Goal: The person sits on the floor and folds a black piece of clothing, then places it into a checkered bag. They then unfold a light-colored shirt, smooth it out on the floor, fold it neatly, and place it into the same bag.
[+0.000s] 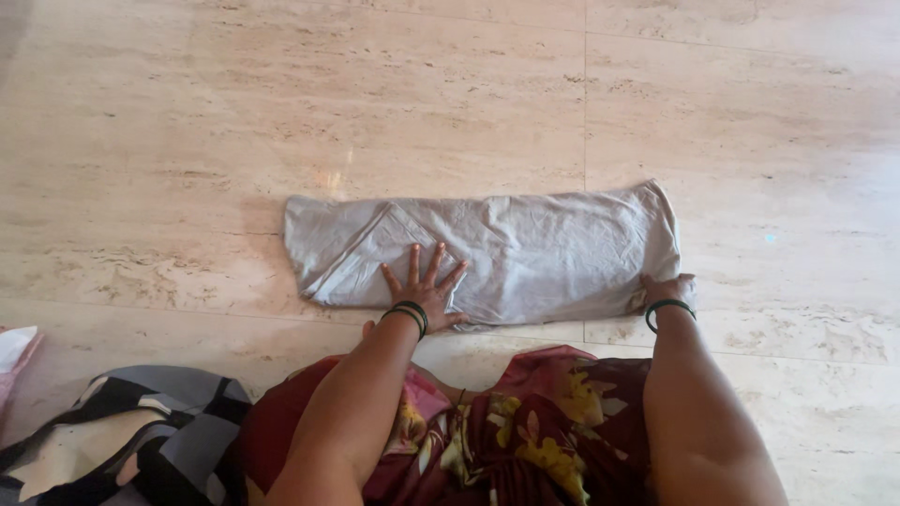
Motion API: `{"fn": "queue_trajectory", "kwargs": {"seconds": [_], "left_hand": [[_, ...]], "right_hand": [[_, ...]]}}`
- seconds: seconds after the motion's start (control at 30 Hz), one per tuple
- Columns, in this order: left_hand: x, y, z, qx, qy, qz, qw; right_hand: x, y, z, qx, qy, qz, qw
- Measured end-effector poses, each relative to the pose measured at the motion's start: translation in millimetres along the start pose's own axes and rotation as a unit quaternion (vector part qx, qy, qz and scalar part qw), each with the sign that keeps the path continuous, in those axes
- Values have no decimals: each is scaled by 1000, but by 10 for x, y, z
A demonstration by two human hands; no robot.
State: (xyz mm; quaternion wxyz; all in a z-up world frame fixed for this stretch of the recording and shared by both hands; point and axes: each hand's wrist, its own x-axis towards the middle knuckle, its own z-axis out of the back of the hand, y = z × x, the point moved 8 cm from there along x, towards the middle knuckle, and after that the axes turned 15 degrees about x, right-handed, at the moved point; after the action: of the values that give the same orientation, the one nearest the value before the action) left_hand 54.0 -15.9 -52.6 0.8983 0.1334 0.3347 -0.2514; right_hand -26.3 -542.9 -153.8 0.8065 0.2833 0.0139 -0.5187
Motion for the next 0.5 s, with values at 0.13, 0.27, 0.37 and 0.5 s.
{"fn": "queue_trajectory", "kwargs": {"seconds": [0.13, 0.27, 0.37, 0.5], "left_hand": [[23, -2, 56, -39, -36, -10, 999], [289, 1, 11, -103, -140, -3, 985], [563, 38, -71, -245, -249, -8, 937], [858, 235, -334, -542, -264, 13, 798]], "right_hand": [[-3, 135, 170, 84, 65, -18, 994], [-617, 977, 361, 118, 22, 209, 971], [-1585, 1579, -138, 234, 197, 190, 933], [-3236, 2270, -602, -49, 357, 422, 832]]}}
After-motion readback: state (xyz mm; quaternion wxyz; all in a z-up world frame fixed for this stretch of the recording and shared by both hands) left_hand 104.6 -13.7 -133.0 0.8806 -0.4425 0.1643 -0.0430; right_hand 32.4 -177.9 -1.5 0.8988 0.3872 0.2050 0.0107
